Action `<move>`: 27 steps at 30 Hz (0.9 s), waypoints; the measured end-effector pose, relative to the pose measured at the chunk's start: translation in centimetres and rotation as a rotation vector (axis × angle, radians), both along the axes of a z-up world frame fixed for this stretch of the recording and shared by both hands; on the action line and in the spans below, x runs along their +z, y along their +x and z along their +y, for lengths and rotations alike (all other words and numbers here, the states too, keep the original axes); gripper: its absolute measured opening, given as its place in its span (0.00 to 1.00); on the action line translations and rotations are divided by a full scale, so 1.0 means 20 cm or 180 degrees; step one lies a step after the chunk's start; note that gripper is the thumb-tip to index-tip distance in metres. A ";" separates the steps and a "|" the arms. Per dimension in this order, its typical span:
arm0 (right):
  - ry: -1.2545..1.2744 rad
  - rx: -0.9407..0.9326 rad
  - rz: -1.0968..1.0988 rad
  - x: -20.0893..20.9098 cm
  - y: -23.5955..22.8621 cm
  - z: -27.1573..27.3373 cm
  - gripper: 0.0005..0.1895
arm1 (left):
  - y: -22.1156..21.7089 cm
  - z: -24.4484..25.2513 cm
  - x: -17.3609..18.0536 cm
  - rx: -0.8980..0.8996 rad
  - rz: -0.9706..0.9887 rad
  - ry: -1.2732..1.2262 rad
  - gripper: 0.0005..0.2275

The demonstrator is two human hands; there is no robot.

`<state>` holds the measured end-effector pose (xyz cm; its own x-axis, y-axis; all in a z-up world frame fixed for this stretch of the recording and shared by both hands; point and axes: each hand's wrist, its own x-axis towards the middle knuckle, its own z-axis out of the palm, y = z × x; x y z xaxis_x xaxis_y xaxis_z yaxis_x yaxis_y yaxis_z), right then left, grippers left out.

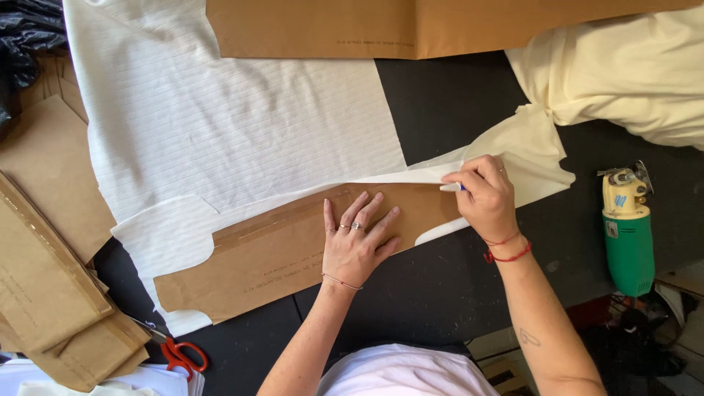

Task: The person places a cardboard pattern on a white fabric, traces its outline with a blue pen, and then uses a green electric rotary cutter to cut the fabric along the marked lines. The person also handles a roll of tape and a stack of folded fabric pieces.

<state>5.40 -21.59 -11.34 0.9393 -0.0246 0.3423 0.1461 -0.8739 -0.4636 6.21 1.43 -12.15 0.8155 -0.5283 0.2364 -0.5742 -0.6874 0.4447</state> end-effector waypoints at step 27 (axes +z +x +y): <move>-0.0442 -0.1839 -0.0484 0.03 0.04 -0.43 0.14 | -0.03 0.04 0.07 -0.0088 -0.0083 -0.0135 0.17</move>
<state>6.24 -30.22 -10.68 0.7277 -0.4609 0.5080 -0.3139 -0.8823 -0.3508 5.67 2.28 -10.71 0.7939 -0.5397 0.2800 -0.6046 -0.6519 0.4577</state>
